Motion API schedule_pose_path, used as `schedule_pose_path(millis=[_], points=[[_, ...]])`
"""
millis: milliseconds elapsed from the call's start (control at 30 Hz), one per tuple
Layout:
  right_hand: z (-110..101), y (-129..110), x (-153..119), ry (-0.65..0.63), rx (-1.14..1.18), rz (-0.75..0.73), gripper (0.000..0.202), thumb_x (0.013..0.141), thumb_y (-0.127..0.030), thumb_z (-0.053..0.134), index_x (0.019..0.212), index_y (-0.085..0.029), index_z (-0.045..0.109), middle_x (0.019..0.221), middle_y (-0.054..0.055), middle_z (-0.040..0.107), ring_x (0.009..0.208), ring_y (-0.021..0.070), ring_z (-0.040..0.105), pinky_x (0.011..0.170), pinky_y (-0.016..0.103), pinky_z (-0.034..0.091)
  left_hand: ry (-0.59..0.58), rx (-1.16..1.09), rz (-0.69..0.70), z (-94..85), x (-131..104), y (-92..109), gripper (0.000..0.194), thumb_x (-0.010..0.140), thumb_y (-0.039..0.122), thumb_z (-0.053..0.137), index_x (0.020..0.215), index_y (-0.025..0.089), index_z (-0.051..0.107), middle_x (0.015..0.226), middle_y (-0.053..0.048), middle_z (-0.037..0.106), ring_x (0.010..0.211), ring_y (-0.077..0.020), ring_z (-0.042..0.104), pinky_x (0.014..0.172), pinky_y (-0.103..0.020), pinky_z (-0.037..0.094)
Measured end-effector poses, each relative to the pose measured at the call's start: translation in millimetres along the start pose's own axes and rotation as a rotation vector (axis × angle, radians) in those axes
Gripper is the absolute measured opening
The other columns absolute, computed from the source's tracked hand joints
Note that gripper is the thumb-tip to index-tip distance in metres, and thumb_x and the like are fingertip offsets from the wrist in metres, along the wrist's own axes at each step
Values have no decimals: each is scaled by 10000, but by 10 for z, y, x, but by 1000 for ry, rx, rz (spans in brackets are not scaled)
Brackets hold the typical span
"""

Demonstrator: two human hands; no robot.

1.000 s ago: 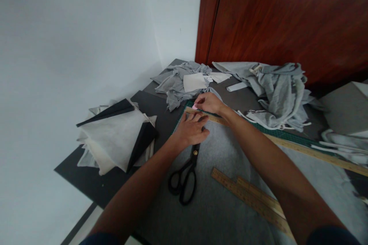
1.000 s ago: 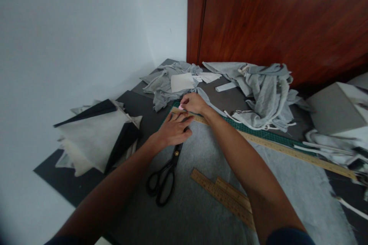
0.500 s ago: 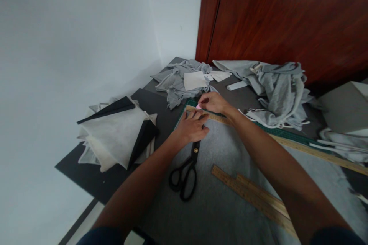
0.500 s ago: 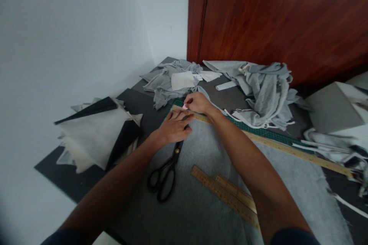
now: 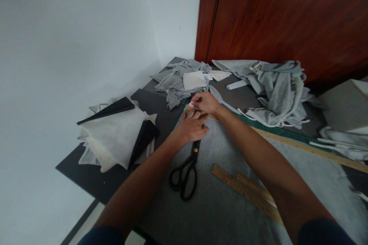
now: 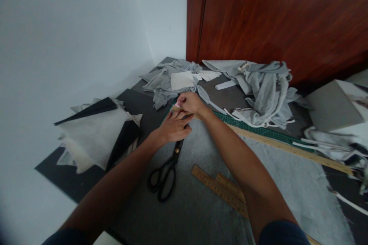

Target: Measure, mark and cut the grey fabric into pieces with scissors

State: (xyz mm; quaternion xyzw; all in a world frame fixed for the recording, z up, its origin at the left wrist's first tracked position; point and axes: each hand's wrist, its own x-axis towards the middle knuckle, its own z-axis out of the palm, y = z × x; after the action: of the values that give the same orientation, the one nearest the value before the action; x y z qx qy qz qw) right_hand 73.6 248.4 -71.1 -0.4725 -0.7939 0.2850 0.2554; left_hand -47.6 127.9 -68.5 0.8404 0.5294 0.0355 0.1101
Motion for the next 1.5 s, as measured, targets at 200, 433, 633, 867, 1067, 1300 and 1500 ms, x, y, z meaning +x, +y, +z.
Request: schedule_pose_path(millis=[200,433,633,867,1067,1300,1500], points=[[-425,192,-312,-59,-19,37,79,739,-153,738,796,-171,789,761,17,759,715,155,686,664,242,495,37,29,11,-16,-30,33,560,983,374,420,1533,279,466,1611,-77,445,1484,-331,368,1219,-607,281],[-479,198,-446,-5,-11,85,60,732,-164,755,780,-186,783,753,8,758,712,156,681,664,247,492,72,50,15,-40,-48,63,529,976,341,417,1493,269,504,1564,-77,496,1443,-318,418,1190,-577,332],[-356,209,-477,51,12,61,57,768,-193,734,803,-171,772,774,21,765,727,152,688,654,232,491,86,63,12,-83,-25,102,493,973,340,417,1441,271,556,1526,-75,528,1422,-329,430,1189,-582,332],[-787,514,-830,-3,-78,116,45,729,-201,770,773,-200,781,748,12,767,714,168,705,638,240,496,123,111,-5,-126,5,199,430,968,335,445,1328,223,653,1453,-104,567,1426,-334,421,1229,-578,276],[-772,479,-922,69,-85,108,43,777,-209,746,792,-206,786,756,4,768,727,159,702,653,236,487,39,147,154,-123,197,231,405,979,277,382,1089,143,747,1130,-132,706,1268,-262,550,1162,-395,409],[-635,392,-886,86,-21,45,72,806,-175,708,805,-195,777,776,5,769,727,139,691,674,227,492,85,171,134,-72,178,347,483,998,371,423,1419,206,594,1285,-108,673,1271,-280,558,1116,-446,441],[-809,486,-1047,76,-96,58,73,780,-151,732,802,-193,788,759,16,769,725,161,698,674,244,491,73,164,46,-98,156,508,456,1009,375,404,1338,215,677,1231,-131,665,1264,-327,539,1089,-505,447]])
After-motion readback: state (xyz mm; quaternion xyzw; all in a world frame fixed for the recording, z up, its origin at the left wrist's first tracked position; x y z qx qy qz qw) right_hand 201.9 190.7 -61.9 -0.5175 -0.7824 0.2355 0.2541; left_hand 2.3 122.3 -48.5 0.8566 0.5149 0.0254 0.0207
